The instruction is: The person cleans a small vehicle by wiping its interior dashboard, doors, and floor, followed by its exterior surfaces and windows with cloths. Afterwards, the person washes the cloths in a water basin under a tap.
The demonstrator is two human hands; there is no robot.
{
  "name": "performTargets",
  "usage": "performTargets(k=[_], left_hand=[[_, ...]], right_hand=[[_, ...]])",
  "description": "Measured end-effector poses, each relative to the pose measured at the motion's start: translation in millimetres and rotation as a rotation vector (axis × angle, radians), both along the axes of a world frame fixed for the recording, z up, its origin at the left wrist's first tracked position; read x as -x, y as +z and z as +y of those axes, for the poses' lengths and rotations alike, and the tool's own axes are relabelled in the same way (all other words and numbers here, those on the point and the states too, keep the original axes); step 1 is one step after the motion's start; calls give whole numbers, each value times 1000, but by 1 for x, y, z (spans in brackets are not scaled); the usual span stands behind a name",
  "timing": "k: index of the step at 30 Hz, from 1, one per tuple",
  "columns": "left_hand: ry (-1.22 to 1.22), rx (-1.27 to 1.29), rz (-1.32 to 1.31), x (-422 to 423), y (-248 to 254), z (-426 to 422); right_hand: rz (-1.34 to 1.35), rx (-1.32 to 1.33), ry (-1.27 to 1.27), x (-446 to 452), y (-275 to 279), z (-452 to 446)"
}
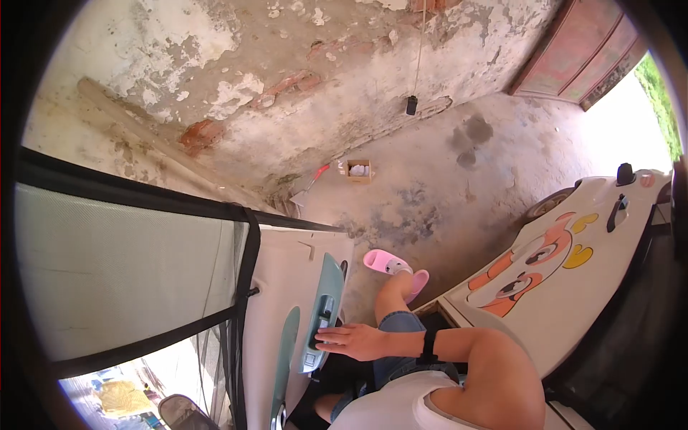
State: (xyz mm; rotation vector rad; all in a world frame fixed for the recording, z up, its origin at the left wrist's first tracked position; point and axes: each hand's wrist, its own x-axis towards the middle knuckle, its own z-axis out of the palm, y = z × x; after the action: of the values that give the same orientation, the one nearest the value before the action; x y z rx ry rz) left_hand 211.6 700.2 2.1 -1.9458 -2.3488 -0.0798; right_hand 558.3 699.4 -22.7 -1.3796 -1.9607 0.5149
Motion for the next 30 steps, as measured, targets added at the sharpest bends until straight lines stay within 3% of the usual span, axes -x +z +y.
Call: performTargets(k=[4, 6, 7, 10, 16, 18, 22, 24, 26, 27, 28, 29, 30], left_hand=[[124, 43, 5, 9, -1, -15], [197, 53, 5, 29, 9, -28], [233, 53, 5, 38, 14, -35], [334, 58, 9, 62, 26, -55], [498, 45, 15, 102, 47, -102], [571, 32, 8, 110, 54, -119], [707, 0, -17, 142, 65, -175], [736, -36, -84, 154, 81, -198], [726, -82, -344, 178, 90, -224], [740, -142, 352, 157, 84, -248], [953, -83, 223, 99, 114, -218], [987, -176, 164, 83, 112, -214], [920, -262, 204, 113, 79, -234]], right_hand=[[-8, -58, -1, -51, 26, 38], [-183, 255, 269, -88, 45, 62], [-183, 256, 293, -100, 47, 71], [-244, 195, 444, -121, 37, 78], [-137, -30, 373, -100, 1, 85], [-275, -122, 483, -97, -1, 98], [-223, -218, 601, -104, -9, 115], [-191, -214, 629, -105, -10, 127], [-219, -215, 697, -109, -3, 139], [-242, -194, 714, -111, 3, 143], [-254, -140, 769, -113, 10, 149], [-275, -88, 833, -115, 16, 157], [-313, -43, 886, -117, 19, 165]])
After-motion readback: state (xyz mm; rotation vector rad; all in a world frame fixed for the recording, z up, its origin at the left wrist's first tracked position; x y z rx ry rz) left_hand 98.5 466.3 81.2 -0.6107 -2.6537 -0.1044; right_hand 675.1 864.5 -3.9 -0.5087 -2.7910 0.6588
